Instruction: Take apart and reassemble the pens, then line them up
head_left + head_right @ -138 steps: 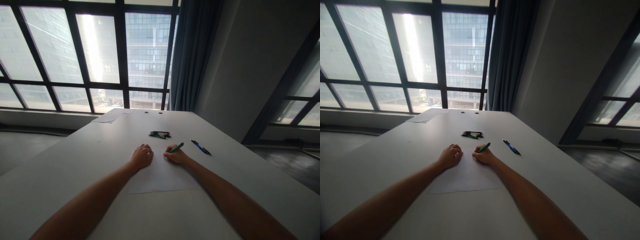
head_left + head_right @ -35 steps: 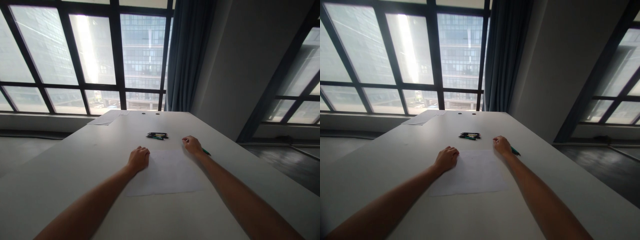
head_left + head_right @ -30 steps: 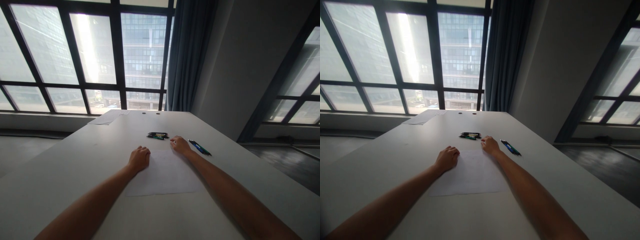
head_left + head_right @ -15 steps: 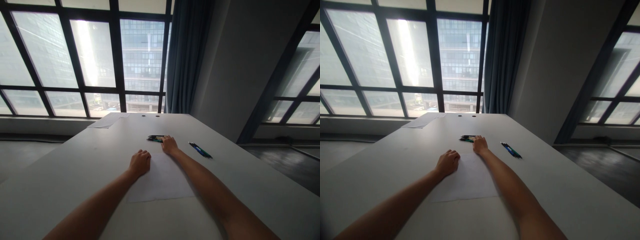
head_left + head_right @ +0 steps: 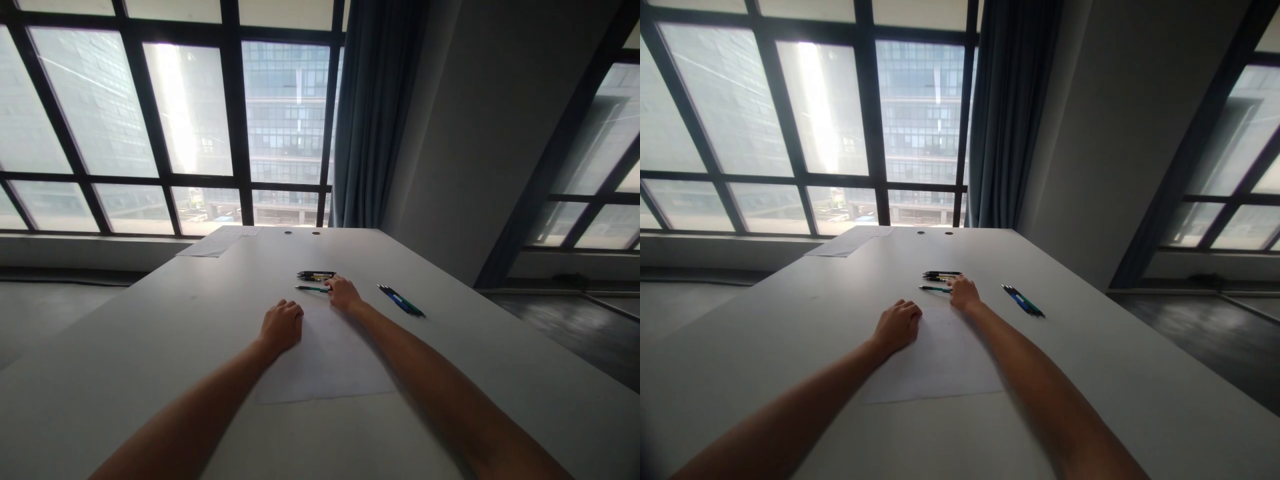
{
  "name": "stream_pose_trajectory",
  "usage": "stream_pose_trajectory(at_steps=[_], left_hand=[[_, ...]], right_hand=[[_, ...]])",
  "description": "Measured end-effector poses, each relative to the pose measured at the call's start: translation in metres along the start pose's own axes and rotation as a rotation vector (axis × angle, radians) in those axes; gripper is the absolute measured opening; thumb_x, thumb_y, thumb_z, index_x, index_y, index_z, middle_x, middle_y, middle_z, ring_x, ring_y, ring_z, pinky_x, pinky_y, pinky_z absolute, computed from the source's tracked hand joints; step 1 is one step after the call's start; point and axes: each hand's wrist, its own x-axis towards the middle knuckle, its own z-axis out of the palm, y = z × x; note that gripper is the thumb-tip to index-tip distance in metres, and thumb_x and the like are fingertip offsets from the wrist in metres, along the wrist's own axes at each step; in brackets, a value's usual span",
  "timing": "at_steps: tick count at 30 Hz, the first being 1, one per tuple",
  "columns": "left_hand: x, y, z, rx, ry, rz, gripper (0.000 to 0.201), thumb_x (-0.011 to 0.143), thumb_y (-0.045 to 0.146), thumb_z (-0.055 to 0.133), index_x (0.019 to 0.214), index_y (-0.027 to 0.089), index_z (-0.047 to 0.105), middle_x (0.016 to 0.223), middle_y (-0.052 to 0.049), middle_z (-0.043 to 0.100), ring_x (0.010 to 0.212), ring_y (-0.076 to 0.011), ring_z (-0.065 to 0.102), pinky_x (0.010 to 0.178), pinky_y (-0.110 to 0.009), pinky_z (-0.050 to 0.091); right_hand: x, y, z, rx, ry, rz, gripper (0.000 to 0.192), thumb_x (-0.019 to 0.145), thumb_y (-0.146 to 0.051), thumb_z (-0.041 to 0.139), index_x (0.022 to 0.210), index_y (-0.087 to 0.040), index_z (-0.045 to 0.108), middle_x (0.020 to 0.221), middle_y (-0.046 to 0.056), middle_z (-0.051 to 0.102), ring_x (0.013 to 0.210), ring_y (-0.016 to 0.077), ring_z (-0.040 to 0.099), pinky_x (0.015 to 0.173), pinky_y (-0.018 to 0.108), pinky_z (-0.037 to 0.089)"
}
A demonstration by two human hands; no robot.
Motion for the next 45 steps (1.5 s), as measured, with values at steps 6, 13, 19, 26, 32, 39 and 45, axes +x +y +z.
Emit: stream_pose_trajectory(at_steps=[6, 13, 19, 26, 32, 39, 45], left_hand=[[0.003, 0.000, 0.000, -0.084, 0.171, -0.029, 0.026, 0.091, 0.034, 0.047, 0.102, 0.020, 0.066, 0.098, -0.006, 0.070, 0.087, -0.0210, 0.063, 0.077, -0.034, 0.049], [0.006, -0.003, 0.004, -0.333, 0.292, 0.023, 0.030, 0.092, 0.039, 0.047, 0.106, 0.019, 0.064, 0.087, -0.004, 0.069, 0.072, -0.0153, 0.061, 0.071, -0.029, 0.048], [0.011, -0.010, 0.010, -0.581, 0.310, -0.113, 0.027, 0.089, 0.040, 0.051, 0.088, 0.017, 0.065, 0.076, -0.003, 0.069, 0.064, -0.0130, 0.059, 0.060, -0.025, 0.045], [0.009, -0.005, 0.005, -0.678, 0.297, -0.158, 0.027, 0.088, 0.042, 0.050, 0.082, 0.016, 0.058, 0.075, -0.004, 0.069, 0.063, -0.0136, 0.060, 0.059, -0.025, 0.046], [0.011, -0.011, 0.005, -0.722, 0.415, -0.175, 0.022, 0.093, 0.040, 0.043, 0.095, 0.018, 0.048, 0.081, -0.006, 0.070, 0.075, -0.0174, 0.066, 0.070, -0.030, 0.051], [0.006, -0.014, 0.006, -0.235, 0.336, 0.070, 0.021, 0.092, 0.035, 0.051, 0.100, 0.023, 0.065, 0.089, -0.005, 0.062, 0.085, -0.0180, 0.057, 0.078, -0.031, 0.047], [0.004, -0.012, 0.003, -0.190, 0.312, 0.203, 0.018, 0.091, 0.032, 0.052, 0.096, 0.023, 0.068, 0.085, -0.005, 0.059, 0.083, -0.0174, 0.055, 0.076, -0.031, 0.048]], right_hand=[[-0.044, -0.008, -0.019, 0.567, 0.186, 0.038, 0.019, 0.082, -0.015, 0.059, 0.098, -0.016, 0.069, 0.092, 0.006, 0.067, 0.079, 0.0160, 0.061, 0.075, 0.027, 0.048], [-0.077, -0.036, -0.017, 0.800, 0.211, -0.162, 0.017, 0.078, -0.014, 0.065, 0.094, -0.017, 0.071, 0.082, 0.003, 0.064, 0.068, 0.0132, 0.059, 0.065, 0.026, 0.048], [-0.077, -0.039, -0.007, 0.763, 0.243, -0.357, 0.021, 0.080, -0.011, 0.062, 0.099, -0.018, 0.069, 0.087, 0.004, 0.061, 0.071, 0.0123, 0.058, 0.067, 0.026, 0.048], [-0.079, -0.043, -0.012, 0.706, 0.187, -0.366, 0.017, 0.083, -0.016, 0.061, 0.099, -0.016, 0.067, 0.085, 0.004, 0.062, 0.071, 0.0130, 0.058, 0.069, 0.026, 0.049], [-0.066, -0.028, -0.032, 0.693, 0.296, -0.204, 0.018, 0.087, -0.026, 0.057, 0.098, -0.015, 0.065, 0.087, 0.007, 0.067, 0.073, 0.0144, 0.061, 0.067, 0.027, 0.050], [-0.056, -0.003, -0.033, 0.751, 0.160, -0.167, 0.030, 0.088, -0.034, 0.054, 0.107, -0.014, 0.065, 0.085, 0.006, 0.068, 0.068, 0.0139, 0.061, 0.064, 0.026, 0.050], [-0.058, -0.010, -0.029, 0.723, 0.004, -0.240, 0.023, 0.087, -0.030, 0.056, 0.092, -0.014, 0.071, 0.074, 0.004, 0.069, 0.060, 0.0121, 0.058, 0.059, 0.024, 0.046]])
